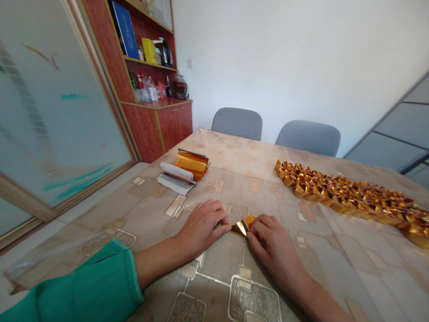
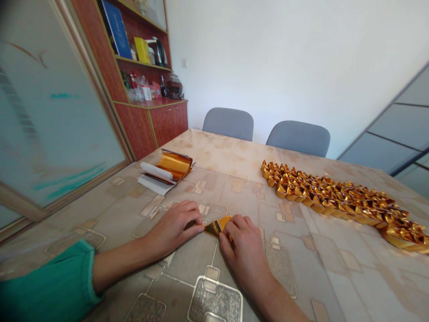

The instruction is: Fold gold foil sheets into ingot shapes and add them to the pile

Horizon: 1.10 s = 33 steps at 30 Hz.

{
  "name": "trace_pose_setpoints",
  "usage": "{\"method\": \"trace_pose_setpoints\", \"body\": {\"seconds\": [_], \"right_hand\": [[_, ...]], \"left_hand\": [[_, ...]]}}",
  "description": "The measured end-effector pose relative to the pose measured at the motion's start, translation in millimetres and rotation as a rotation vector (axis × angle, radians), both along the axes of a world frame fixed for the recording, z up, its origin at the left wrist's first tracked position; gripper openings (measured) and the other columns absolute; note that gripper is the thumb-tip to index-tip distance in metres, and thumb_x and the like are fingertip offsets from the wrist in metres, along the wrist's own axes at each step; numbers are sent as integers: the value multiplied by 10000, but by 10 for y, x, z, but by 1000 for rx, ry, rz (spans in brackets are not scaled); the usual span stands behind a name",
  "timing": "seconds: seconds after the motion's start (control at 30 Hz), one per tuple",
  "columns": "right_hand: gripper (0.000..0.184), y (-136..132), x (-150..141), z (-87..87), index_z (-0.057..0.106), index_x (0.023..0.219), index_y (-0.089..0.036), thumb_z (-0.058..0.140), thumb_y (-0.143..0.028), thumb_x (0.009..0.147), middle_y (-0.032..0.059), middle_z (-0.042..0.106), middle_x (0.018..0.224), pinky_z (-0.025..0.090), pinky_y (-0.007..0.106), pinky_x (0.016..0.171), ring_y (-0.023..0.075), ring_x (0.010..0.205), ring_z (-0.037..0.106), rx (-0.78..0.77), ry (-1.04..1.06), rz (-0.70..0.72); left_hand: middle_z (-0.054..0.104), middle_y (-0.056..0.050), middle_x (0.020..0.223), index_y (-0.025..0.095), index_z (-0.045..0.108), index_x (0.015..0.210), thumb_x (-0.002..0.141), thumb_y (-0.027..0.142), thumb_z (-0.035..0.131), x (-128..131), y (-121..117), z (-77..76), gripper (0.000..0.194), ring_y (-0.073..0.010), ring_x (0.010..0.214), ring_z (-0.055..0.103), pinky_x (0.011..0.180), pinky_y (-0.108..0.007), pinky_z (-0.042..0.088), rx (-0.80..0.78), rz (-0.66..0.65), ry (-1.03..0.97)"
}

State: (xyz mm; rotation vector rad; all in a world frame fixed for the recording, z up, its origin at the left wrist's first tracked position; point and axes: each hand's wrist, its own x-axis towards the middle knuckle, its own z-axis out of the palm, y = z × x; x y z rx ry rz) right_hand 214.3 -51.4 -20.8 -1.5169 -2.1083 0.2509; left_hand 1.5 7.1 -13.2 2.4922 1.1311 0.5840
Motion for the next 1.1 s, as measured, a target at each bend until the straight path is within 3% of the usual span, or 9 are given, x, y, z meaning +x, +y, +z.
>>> {"method": "trace_pose_setpoints", "body": {"seconds": [0.57,0.67,0.83,1.0,1.1], "right_hand": [[207,59,-59,-98,502,697,-228,647,-147,820,50,587,797,395,360,649,261,806,533,73,-177,-115],[175,64,-54,-109,515,742,-226,652,-158,828,43,587,792,388,354,637,257,790,535,73,-169,-127],[117,52,-26,-110,560,824,-223,655,-161,855,53,613,875,413,374,678,277,854,541,54,-194,-86],[116,18,35,-89,574,873,-227,615,-121,896,48,613,927,444,391,746,262,892,545,14,-130,-10],[127,11,62,-89,583,895,-231,617,-108,891,47,618,947,454,389,756,259,906,550,14,-123,6]], "left_hand": [[590,-21,852,185,585,768,866,191,629,95,34,-30,108,-207,841,531,736,-334,386,103,14,163],[611,-25,911,192,612,861,882,187,620,105,37,-23,23,-211,888,540,764,-334,399,97,-11,142],[620,-18,1073,296,665,1097,939,179,587,117,58,-24,211,-209,973,540,828,-342,408,187,-188,105],[616,-23,1113,276,694,1064,905,195,652,53,115,6,183,-215,1037,549,859,-351,432,81,-150,57],[632,-35,1111,232,684,1036,894,235,679,26,104,7,142,-226,1044,554,880,-371,446,136,-114,27]]}}
